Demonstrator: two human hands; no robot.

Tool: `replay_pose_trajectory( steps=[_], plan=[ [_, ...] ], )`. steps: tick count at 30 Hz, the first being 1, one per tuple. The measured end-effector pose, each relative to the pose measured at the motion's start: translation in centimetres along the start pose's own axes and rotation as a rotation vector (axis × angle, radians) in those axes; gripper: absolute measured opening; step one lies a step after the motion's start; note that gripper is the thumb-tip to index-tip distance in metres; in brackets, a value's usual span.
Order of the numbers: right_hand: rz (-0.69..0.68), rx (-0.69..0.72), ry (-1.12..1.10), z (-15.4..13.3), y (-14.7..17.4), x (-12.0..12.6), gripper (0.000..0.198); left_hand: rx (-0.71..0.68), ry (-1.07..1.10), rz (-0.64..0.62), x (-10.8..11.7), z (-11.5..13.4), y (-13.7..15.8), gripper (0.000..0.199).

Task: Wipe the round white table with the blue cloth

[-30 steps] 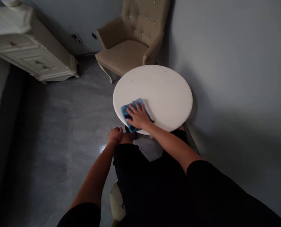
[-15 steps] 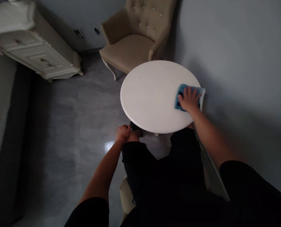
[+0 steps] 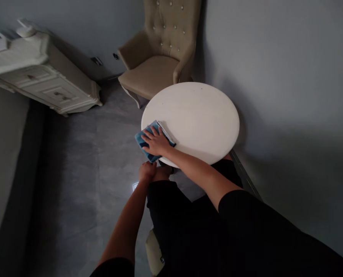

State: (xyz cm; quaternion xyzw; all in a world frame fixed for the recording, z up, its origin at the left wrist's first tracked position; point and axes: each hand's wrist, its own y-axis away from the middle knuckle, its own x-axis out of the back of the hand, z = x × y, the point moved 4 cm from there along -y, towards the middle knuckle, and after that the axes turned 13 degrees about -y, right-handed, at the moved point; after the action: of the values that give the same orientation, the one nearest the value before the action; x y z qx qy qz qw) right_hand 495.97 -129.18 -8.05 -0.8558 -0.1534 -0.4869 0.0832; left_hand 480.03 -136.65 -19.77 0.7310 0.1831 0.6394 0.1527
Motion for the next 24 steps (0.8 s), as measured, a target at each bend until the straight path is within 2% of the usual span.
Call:
replay_pose_trajectory(
  steps=[3,6,9,11,13,15,18,20,24],
  plan=[
    [0.046,-0.094,0.044,7.6,1.3,4.6,0.08,-0.029,0.017,0.014,0.1,0.1,0.0,0.058],
    [0.095,-0.275,0.09,17.6,4.2,10.6,0.082,-0.038,0.03,0.02,0.1,-0.1,-0.1,0.057],
    [0.165,-0.515,0.167,26.9,8.5,15.9,0.081,-0.04,0.049,0.015,-0.2,-0.5,-0.3,0.056],
    [0.203,-0.647,0.21,31.3,11.0,18.2,0.082,-0.052,0.067,0.018,-0.4,-0.7,-0.5,0.055],
    [0.231,-0.749,0.23,33.7,12.1,19.2,0.083,-0.067,0.081,0.025,-0.5,-0.8,-0.7,0.055],
    [0.265,-0.825,0.226,33.8,11.4,18.9,0.084,-0.07,0.086,0.027,-0.5,-0.9,-0.7,0.054],
    [0.31,-0.783,0.186,29.7,7.1,16.6,0.085,-0.069,0.084,0.02,-0.3,-0.9,-0.7,0.054],
    [0.281,-0.641,0.139,24.7,2.7,13.9,0.085,-0.066,0.076,0.013,-0.2,-0.8,-0.7,0.054],
    [0.115,-0.336,0.065,11.9,-4.9,7.2,0.085,-0.049,0.056,0.004,-0.2,-0.9,-0.8,0.055]
  ],
)
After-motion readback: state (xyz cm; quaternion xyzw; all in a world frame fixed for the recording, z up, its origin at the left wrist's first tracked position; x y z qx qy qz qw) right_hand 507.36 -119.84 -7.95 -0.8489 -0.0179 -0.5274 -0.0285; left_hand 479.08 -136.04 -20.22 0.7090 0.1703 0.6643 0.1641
